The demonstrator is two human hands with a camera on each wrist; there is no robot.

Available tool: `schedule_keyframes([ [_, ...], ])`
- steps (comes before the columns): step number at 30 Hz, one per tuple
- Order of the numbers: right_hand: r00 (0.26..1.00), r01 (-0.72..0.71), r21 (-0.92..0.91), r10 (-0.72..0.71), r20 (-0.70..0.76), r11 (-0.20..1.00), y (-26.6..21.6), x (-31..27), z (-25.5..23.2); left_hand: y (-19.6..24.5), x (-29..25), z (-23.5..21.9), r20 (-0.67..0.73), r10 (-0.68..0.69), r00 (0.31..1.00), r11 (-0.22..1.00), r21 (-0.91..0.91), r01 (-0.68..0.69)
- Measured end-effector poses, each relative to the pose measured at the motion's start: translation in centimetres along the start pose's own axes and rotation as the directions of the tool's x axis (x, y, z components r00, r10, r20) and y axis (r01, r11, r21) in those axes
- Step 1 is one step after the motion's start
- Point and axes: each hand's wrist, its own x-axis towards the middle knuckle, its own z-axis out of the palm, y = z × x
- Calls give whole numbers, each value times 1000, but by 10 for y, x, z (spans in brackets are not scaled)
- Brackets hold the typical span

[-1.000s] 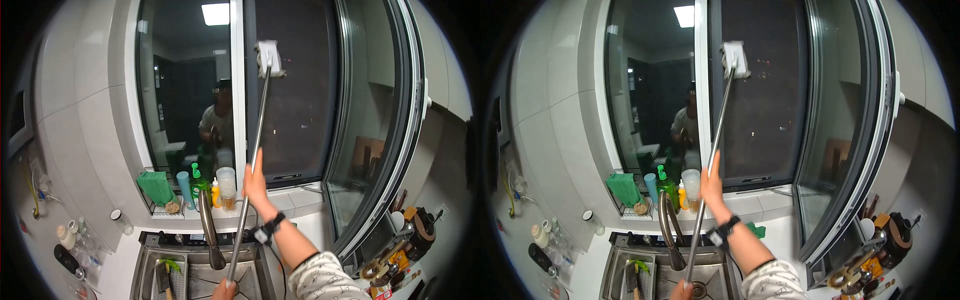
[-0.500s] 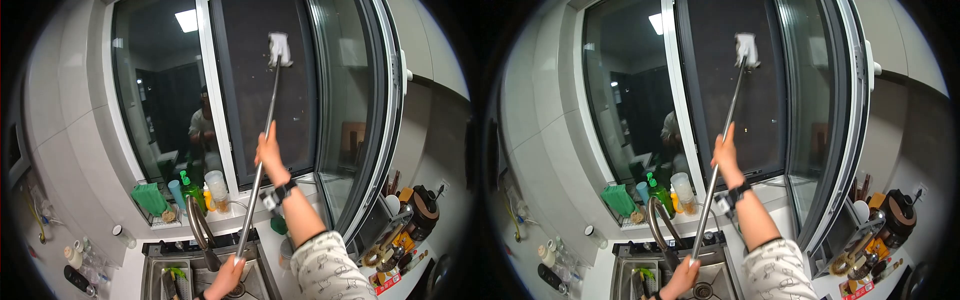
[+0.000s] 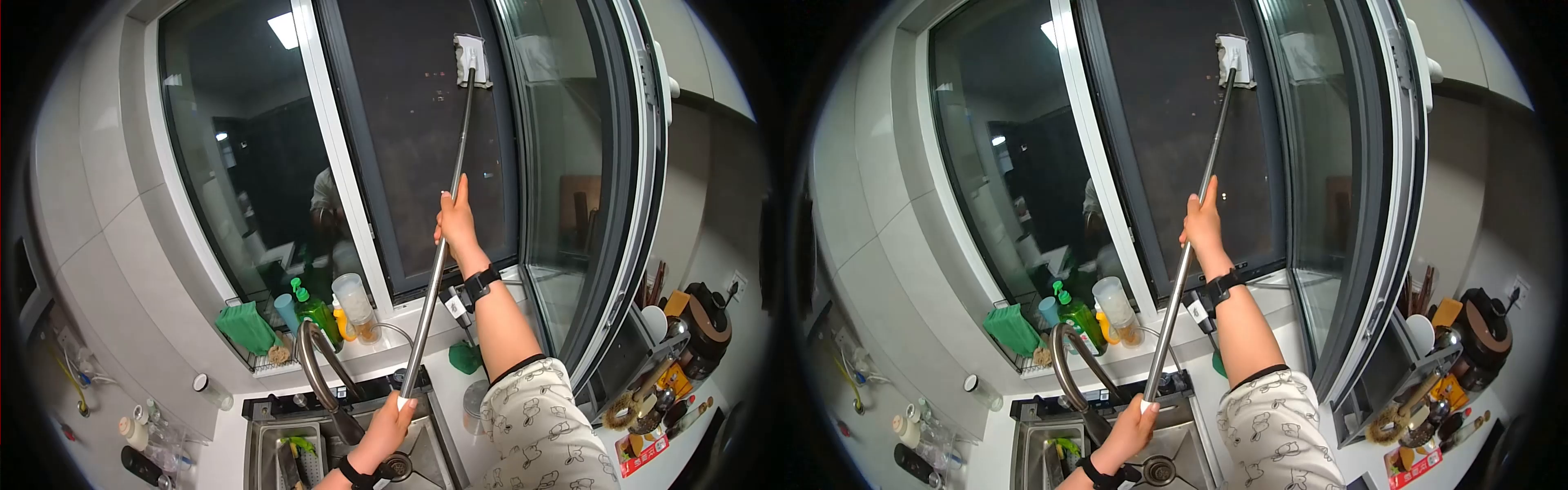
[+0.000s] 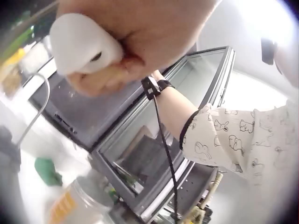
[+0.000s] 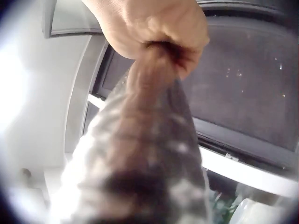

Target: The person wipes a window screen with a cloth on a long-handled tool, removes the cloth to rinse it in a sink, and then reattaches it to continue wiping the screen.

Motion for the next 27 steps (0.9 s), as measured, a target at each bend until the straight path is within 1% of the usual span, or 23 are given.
schedule_keyframes([
  [1,1000,-2,5,2,0,1000,1,2,-1,-3,-3,1,-1,3,1000,1000,-5,-3],
  [3,1000,9,43,-9,-1,999,17,-21,2,-21,-20,2,-88,78,993,994,89,-71],
  [4,999,-53,-33,52,-7,998,22,-42,4,-34,-34,2,-76,-24,997,996,85,30],
  [5,998,-55,-54,56,20,997,44,-58,4,-68,-45,5,-101,55,993,989,143,-41],
  [6,995,-87,-54,90,45,995,60,-73,2,-71,-68,7,-86,99,991,985,149,-86],
  [7,993,-108,-29,109,37,994,71,-78,-2,-63,-76,12,-94,49,994,994,106,-39],
  [9,992,-115,-42,117,44,993,64,-72,-10,-45,-70,20,-61,21,998,999,42,-18],
  [10,991,-128,-37,129,36,991,59,-69,-13,-32,-66,20,-53,10,999,999,49,-7],
  [12,998,-66,-52,67,2,996,42,-50,-17,-9,-53,19,-126,177,976,984,11,-177],
  [13,999,-41,-68,40,-18,997,37,-41,-18,-14,-48,19,-130,174,976,985,13,-173],
  [14,998,-56,-92,53,-34,994,39,-37,-17,-27,-37,19,-79,70,994,996,53,-66],
  [15,997,-71,-116,65,-51,991,46,-36,-15,-42,-26,19,-31,-38,999,995,96,41],
  [16,996,-79,-114,75,-44,990,51,-39,-11,-68,-20,23,-86,35,996,995,98,-27],
  [17,997,-69,-93,65,-39,993,54,-41,-7,-71,-25,19,-92,29,995,995,95,-20],
  [19,998,-50,-83,48,-31,995,61,-47,0,-75,-33,6,-142,62,988,986,159,-39],
  [20,998,-62,-52,62,-18,997,72,-65,8,-73,-47,-2,-114,6,993,988,154,11],
  [22,995,-101,-19,102,13,995,103,-106,18,-120,-74,-1,-98,-183,978,955,220,201],
  [23,991,-132,-15,132,34,991,118,-121,21,-106,-99,1,-121,102,987,967,246,-70],
  [24,991,-130,-18,131,33,991,118,-120,18,-97,-106,5,-119,37,992,979,205,-12],
  [25,986,-160,-21,161,39,987,118,-121,13,-91,-108,11,-117,-34,993,986,156,52],
  [27,979,-202,-19,203,26,979,114,-128,7,-85,-107,20,-110,-34,993,991,123,47],
])
